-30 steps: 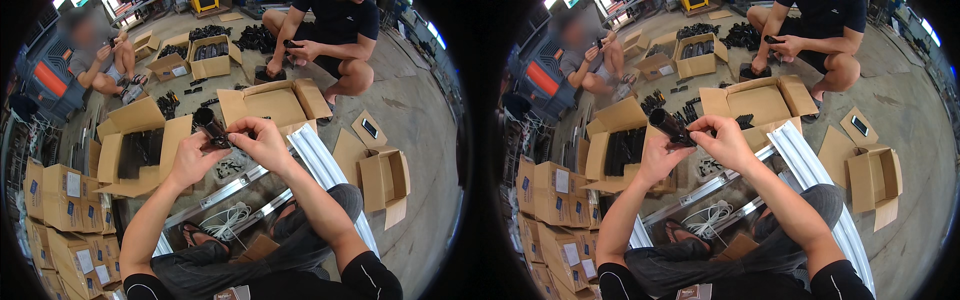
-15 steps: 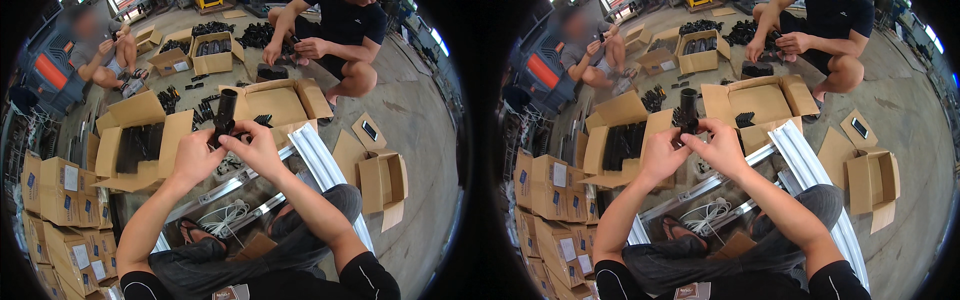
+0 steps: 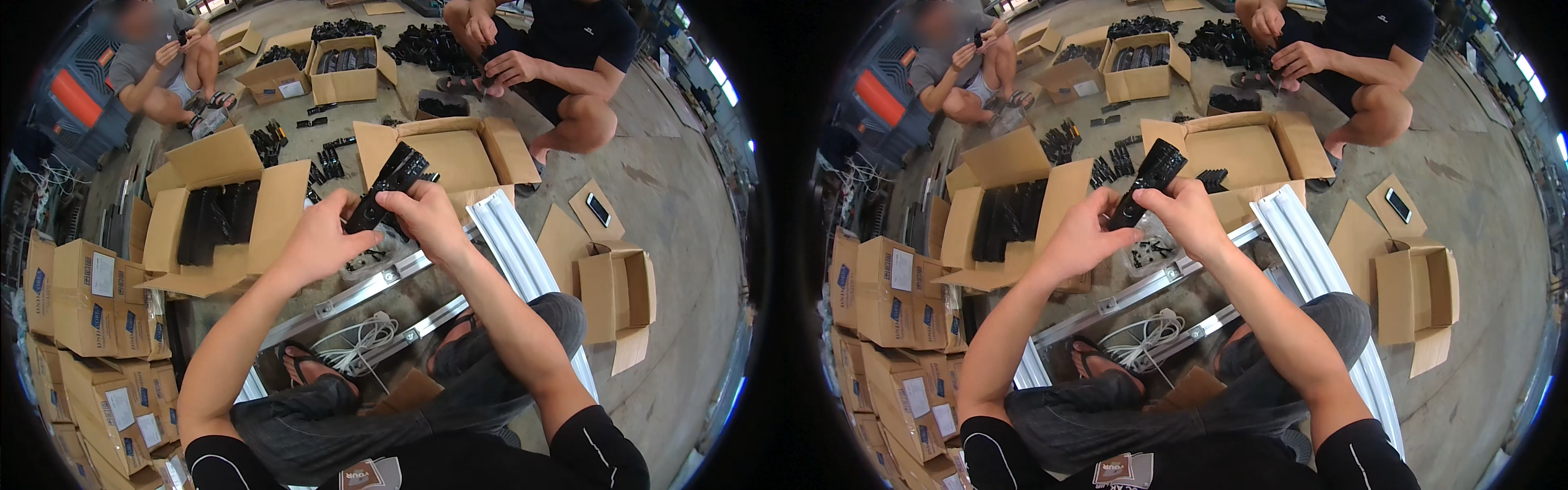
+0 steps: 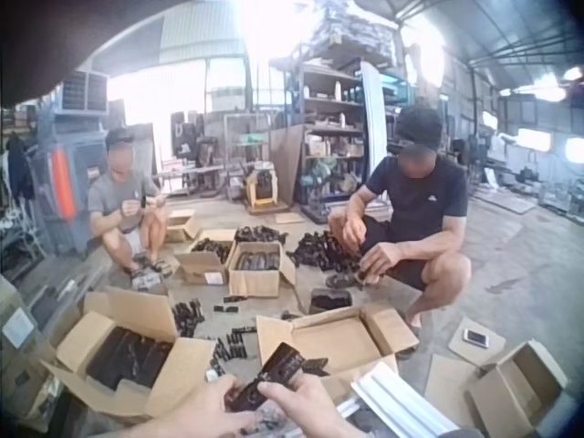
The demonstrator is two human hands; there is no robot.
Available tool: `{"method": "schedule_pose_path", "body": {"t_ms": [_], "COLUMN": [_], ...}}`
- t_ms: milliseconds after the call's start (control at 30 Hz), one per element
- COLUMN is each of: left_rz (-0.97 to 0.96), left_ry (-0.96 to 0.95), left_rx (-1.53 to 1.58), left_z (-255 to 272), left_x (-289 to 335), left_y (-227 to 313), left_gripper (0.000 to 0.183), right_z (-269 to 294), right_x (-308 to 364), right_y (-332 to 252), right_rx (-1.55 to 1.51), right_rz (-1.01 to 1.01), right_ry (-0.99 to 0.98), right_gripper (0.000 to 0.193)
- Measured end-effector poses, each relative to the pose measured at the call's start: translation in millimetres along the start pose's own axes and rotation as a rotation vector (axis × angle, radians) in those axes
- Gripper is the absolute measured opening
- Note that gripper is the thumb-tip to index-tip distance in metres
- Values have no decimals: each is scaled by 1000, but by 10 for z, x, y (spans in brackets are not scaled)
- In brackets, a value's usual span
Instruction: The person assembles black metal cylindrical and rectangular components by hand while seated on the floor, handling multiple pieces from cardboard boxes and fitting them together.
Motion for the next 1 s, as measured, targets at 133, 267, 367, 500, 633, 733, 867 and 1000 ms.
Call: {"method": "schedule_pose_path", "body": {"t_ms": [133, 267, 367, 500, 633, 733, 867, 1000], "left_rz": [5, 70, 101, 111, 116, 109, 82, 96], "left_ry": [-160, -207, -168, -134, -67, -50, -37, 22], "left_rx": [498, 640, 652, 761, 938, 1027, 1067, 1095], "left_z": [-12, 61, 114, 260, 404, 539, 697, 813], "left_x": [9, 76, 124, 209, 262, 326, 327, 347], "left_y": [-62, -225, -275, -421, -585, -715, -823, -958], "left_gripper": [44, 40, 38, 34, 31, 29, 27, 25], "right_z": [0, -135, -226, -461, -496, -398, -26, -141], "right_x": [-66, -125, -216, -358, -756, -1116, -1472, -1664], "right_y": [2, -47, 7, 56, 443, 1070, 2206, 2824], "right_rx": [52, 97, 174, 152, -209, -32, 641, 1297], "right_rz": [1, -38, 13, 69, -58, -188, -413, -353], "right_ry": [-73, -133, -163, -204, -112, -56, -112, -256], "right_gripper": [25, 26, 26, 57, 69, 54, 28, 25]}}
Point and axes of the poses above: each hand's wrist, its own x-axis away from the middle knuckle, its own z-axis out of the back of the hand, y = z × x, the point moved 3 cm from there along -x, towards the middle knuckle, and after that the axes turned 5 degrees about -z, right-handed, at the moved point
